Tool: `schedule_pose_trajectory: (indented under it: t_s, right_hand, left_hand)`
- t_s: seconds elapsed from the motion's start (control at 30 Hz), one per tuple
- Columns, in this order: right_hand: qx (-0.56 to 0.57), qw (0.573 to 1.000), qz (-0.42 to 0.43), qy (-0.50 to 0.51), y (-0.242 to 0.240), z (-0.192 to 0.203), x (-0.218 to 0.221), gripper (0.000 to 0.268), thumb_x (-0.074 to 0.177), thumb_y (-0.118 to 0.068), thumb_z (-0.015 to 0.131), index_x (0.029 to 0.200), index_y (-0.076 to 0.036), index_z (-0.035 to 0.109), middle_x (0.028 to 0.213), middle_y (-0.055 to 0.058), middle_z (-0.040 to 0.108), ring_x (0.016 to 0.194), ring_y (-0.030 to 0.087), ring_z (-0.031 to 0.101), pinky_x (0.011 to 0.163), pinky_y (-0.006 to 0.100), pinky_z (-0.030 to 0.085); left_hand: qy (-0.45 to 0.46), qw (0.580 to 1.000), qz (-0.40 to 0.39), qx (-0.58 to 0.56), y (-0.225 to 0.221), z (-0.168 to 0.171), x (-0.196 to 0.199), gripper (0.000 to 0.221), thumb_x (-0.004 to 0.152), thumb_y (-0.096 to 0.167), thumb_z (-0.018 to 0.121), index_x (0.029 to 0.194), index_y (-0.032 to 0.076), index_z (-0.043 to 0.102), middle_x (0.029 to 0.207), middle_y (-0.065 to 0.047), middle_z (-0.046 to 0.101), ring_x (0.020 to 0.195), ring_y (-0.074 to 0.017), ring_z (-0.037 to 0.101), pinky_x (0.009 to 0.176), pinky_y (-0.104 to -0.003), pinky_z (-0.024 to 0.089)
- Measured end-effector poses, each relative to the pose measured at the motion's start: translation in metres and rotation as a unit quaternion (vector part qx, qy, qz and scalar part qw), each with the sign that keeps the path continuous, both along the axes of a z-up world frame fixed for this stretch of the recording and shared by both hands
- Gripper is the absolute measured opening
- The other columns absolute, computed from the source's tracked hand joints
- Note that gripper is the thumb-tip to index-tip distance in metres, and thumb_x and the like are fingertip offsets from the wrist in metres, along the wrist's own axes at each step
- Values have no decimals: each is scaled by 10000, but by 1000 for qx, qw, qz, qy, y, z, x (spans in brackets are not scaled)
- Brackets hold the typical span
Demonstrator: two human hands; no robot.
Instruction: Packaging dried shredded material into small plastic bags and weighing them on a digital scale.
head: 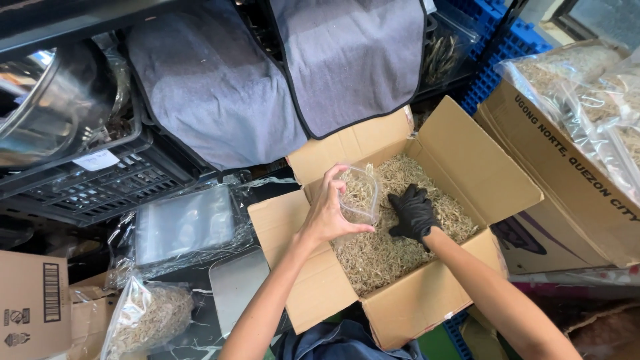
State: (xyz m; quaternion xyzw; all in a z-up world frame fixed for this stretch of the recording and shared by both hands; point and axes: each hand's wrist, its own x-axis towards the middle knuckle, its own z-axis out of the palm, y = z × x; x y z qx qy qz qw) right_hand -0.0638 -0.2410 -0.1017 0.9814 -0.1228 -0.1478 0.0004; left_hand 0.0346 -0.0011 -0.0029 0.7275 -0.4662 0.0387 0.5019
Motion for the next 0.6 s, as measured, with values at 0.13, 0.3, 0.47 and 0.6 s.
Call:
schedule_pose_trajectory:
  t_s: [0.13,0.3,0.47,0.6]
  right_hand:
    - [-26,995,-60,-70,3,-31,26,1043,531,-496,1007,1419,-277,506,1304,319,425,1156,602,515,843,598,548]
    - [4,984,32,-177,-56,-153,46,663,556,-282,992,1132,-189,677,927,171,598,840,421,716,599,467,637]
    - [143,980,-43,-128,-67,-94,37,715,690,-96,860,1364,-228,662,1128,104,759,1134,293,719,974,426,611]
    - [205,962,-41,-177,-81,-35,22,695,675,-91,885,1332,-183,680,1113,128,750,1118,316,711,939,430,608]
  left_hand:
    - [7,1000,12,2,1,1,3,889,517,549,953,1031,141,354,1492,-198,381,1318,-509,486,1095,-566,437]
    - [11,1000,6,-4,6,13,-5,887,517,554,951,1026,138,355,1477,-215,386,1333,-531,465,1095,-588,432]
    - [30,1000,7,-2,11,23,-6,893,524,566,953,1037,142,357,1506,-204,341,1347,-496,465,1106,-565,430]
    - [43,999,-2,-3,1,18,-6,898,506,551,958,1030,135,360,1496,-249,329,1354,-534,443,1105,-604,425]
